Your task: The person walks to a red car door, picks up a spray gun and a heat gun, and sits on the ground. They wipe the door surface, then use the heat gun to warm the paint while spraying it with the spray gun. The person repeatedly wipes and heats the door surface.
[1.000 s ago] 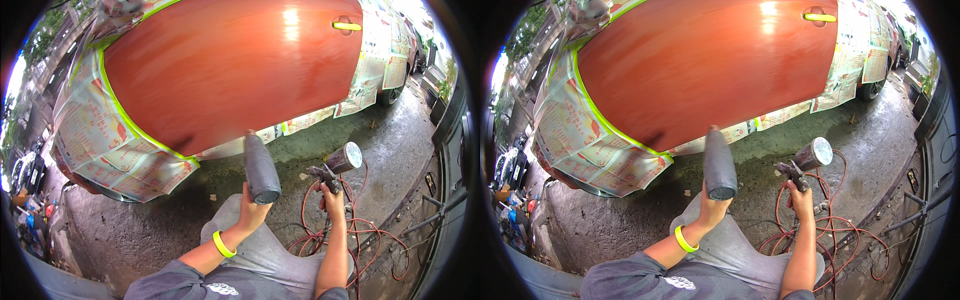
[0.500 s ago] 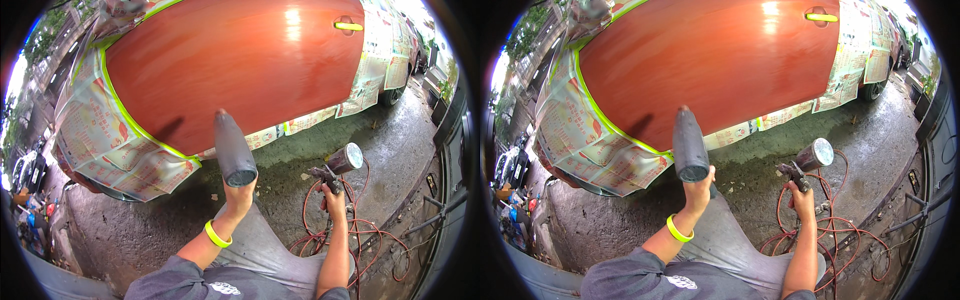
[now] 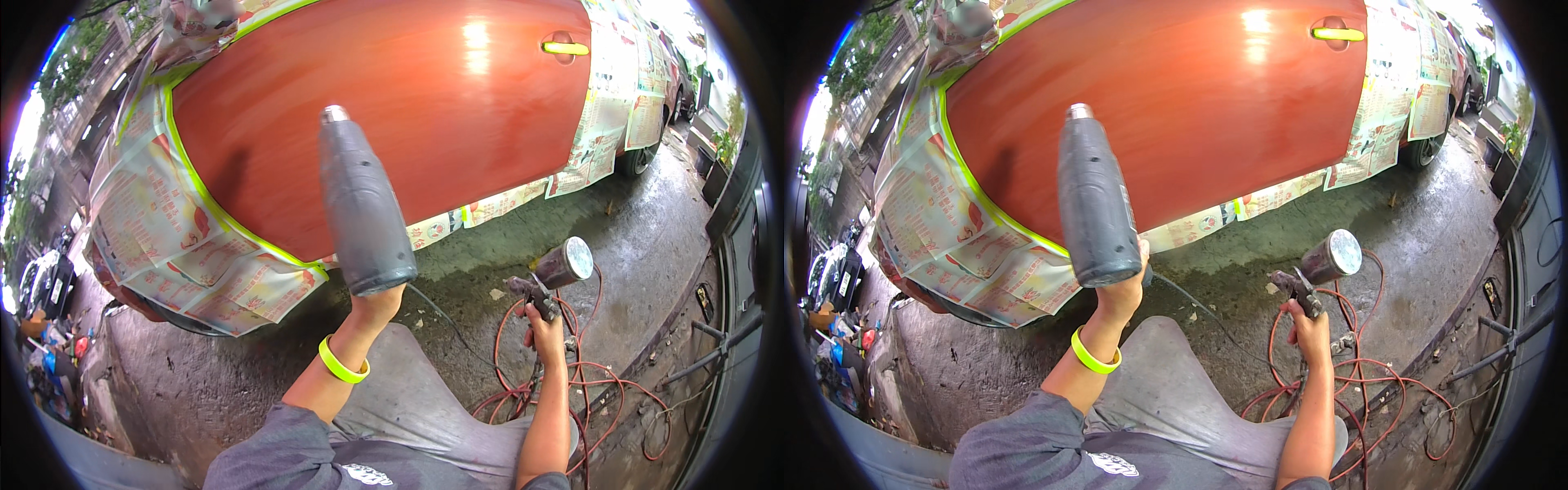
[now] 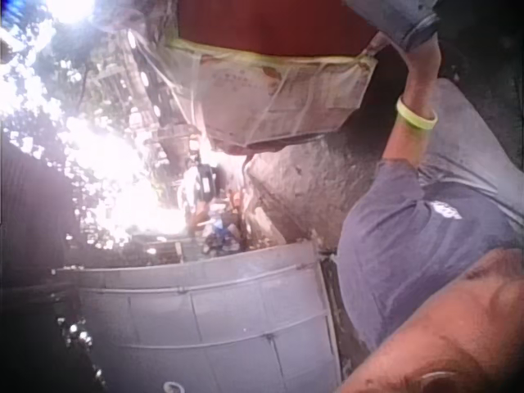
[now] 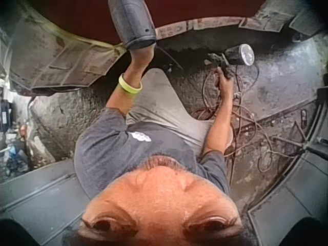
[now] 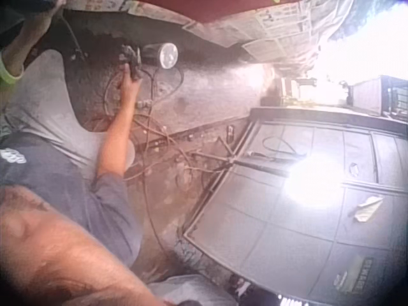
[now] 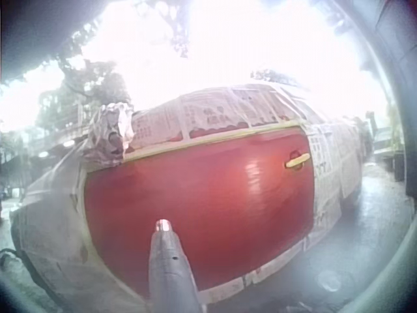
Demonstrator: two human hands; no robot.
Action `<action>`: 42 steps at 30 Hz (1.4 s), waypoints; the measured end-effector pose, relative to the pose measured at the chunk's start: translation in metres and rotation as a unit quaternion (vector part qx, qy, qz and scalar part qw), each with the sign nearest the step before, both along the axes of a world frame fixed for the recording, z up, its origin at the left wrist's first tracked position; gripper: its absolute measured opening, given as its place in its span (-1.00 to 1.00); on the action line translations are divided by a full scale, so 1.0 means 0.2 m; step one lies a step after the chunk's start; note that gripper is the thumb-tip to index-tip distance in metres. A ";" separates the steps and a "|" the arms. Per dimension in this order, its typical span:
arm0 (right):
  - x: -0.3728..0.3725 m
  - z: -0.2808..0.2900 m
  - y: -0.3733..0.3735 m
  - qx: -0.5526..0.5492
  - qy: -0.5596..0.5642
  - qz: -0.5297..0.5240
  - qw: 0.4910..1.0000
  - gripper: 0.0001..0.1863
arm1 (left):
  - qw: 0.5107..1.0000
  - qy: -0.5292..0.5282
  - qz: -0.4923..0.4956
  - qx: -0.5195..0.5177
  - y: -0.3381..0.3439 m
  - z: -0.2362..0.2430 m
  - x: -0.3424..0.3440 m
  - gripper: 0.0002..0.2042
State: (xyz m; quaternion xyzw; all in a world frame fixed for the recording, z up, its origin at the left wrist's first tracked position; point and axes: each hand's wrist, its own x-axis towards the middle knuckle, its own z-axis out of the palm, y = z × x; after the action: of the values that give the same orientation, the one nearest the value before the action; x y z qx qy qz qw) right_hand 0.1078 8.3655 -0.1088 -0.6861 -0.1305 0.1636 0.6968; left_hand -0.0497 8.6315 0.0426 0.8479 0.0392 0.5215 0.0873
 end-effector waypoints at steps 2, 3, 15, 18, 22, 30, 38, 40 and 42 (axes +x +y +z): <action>0.01 -0.01 0.00 -0.011 -0.005 0.006 1.000 -0.66 | 0.997 -0.014 -0.035 -0.074 0.01 -0.01 0.03 -0.86; 0.01 -0.01 0.00 -0.011 -0.004 0.002 1.000 -0.65 | 0.990 -0.025 -0.065 -0.121 0.01 0.01 0.05 -0.91; 0.02 0.00 -0.01 0.014 -0.010 -0.012 1.000 -0.62 | 0.937 -0.118 -0.190 -0.270 -0.02 0.39 0.17 -0.91; 0.03 0.02 -0.03 0.032 -0.008 -0.014 0.999 -0.63 | 0.933 -0.103 -0.191 -0.289 -0.05 0.41 0.19 -0.91; 0.04 0.01 -0.04 0.026 -0.014 -0.021 0.999 -0.65 | 0.930 -0.130 -0.175 -0.295 -0.04 0.42 0.20 -0.91; 0.06 0.00 -0.07 0.020 -0.002 -0.011 1.000 -0.67 | 0.984 -0.110 -0.088 -0.109 -0.03 0.21 0.18 -0.80; 0.07 -0.05 -0.07 0.005 0.008 0.001 1.000 -0.64 | 0.997 -0.011 -0.081 -0.008 0.06 -0.03 0.12 -0.60; 0.06 -0.04 -0.07 0.001 0.011 -0.002 1.000 -0.66 | 0.978 -0.006 -0.173 -0.113 0.03 -0.07 0.13 -0.44; 0.04 -0.01 -0.05 0.008 0.012 -0.016 1.000 -0.69 | 0.961 0.021 -0.210 -0.180 0.00 -0.10 0.12 -0.42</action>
State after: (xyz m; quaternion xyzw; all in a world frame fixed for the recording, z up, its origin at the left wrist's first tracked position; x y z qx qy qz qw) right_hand 0.1149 8.3545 -0.1102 -0.6803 -0.1129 0.1595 0.7064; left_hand -0.0248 8.6315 0.0234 0.8178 -0.0451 0.4581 0.3454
